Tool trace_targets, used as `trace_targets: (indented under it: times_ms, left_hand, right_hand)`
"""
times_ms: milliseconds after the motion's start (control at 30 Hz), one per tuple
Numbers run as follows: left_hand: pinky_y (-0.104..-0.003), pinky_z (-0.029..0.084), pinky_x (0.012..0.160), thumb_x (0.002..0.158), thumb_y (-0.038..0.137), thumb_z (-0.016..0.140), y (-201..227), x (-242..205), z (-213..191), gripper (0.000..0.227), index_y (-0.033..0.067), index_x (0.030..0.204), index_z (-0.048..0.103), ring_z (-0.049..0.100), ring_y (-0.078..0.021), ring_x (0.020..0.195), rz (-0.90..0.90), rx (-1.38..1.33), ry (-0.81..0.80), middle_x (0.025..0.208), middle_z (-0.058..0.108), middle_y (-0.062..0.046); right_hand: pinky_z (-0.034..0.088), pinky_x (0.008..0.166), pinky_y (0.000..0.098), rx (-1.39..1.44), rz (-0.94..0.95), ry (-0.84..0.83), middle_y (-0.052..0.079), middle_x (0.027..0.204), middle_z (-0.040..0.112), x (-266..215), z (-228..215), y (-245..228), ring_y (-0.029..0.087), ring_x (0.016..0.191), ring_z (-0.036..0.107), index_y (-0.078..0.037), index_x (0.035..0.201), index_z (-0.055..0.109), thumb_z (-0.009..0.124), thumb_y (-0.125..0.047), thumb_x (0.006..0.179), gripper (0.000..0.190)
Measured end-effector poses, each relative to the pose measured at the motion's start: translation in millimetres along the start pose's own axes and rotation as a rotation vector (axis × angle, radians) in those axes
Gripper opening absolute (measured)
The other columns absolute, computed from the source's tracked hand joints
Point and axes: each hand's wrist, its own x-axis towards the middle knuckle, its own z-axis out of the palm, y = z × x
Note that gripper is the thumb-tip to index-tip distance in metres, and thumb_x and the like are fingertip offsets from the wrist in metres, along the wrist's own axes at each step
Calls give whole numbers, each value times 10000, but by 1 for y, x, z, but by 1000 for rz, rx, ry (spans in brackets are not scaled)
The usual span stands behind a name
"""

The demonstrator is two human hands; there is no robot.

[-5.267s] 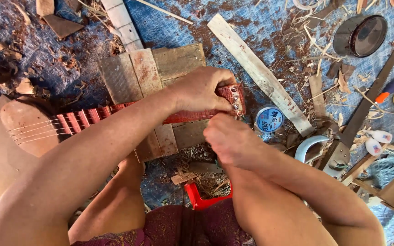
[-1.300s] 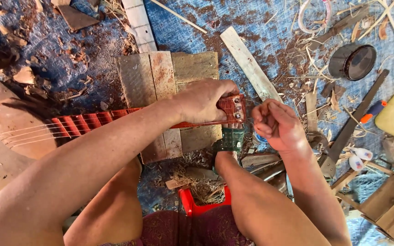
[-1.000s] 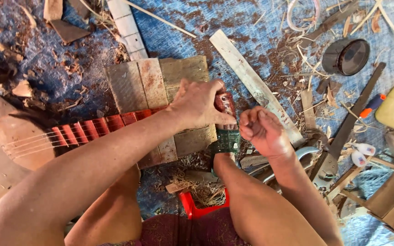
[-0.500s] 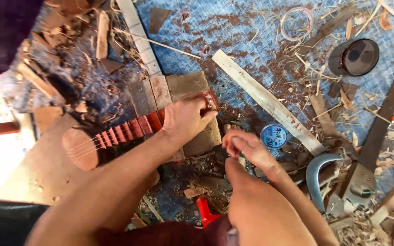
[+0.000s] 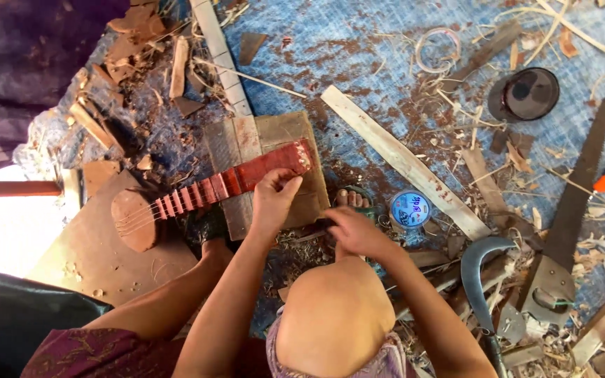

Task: Repairing a traditional stringed instrument by wrapping and securing strings or frets around the neck.

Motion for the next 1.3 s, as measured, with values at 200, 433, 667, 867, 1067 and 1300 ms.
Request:
trace_targets:
  times_ms: [200, 433, 667, 867, 1067, 1300]
  left_hand:
    - [-468, 576, 878, 870, 290, 796, -10, 8, -12, 282, 130, 1102, 788, 726, -371, 1027, 198, 440, 65, 1050, 773, -162]
    - [-299, 542, 754, 969, 48, 786, -59, 37, -36, 219, 35, 1186, 761, 630, -157, 684, 355, 234, -62, 714, 640, -83]
    - [-442, 579, 886, 892, 279, 799, -51, 30, -45, 291, 138, 1144, 763, 732, -336, 1003, 277, 391, -8, 1050, 765, -131]
    - [-382, 599, 776, 905, 318, 781, -83, 37, -49, 192, 203, 1058, 793, 758, -240, 889, 330, 302, 27, 916, 783, -34]
    - [-416, 585, 809, 928, 256, 787, -60, 24, -51, 204, 145, 1098, 791, 746, -303, 918, 436, 344, -29, 982, 775, -94]
    - [-349, 556, 694, 965, 100, 789, -48, 21, -64, 154, 79, 1117, 779, 671, -166, 738, 377, 228, -83, 766, 708, -85]
  right_hand:
    - [472, 1037, 469, -74, 321, 655, 171, 1131, 723, -169, -12, 100, 370, 1124, 648, -82, 1380, 619, 561, -163, 1043, 351]
    - [579, 650, 330, 301, 620, 1193, 175, 941, 685, -269, 15, 106, 231, 746, 681, -11, 1197, 676, 488, 23, 1020, 260]
    - [597, 747, 379, 132, 285, 667, 58, 914, 763, -101, -2, 19, 237, 855, 734, -171, 1162, 729, 583, -149, 1004, 216]
    - [582, 822, 509, 114, 81, 105, 146, 1048, 785, 28, -1, 2, 350, 914, 740, -126, 1341, 635, 542, -124, 1003, 351]
    - [577, 888, 465, 77, 339, 263, 86, 995, 783, -41, 6, 33, 321, 957, 746, -198, 1318, 654, 555, -167, 1005, 330]
    - [589, 741, 332, 304, 359, 536, -5, 789, 771, -87, 20, 28, 168, 714, 729, -221, 1230, 728, 561, -177, 1008, 281]
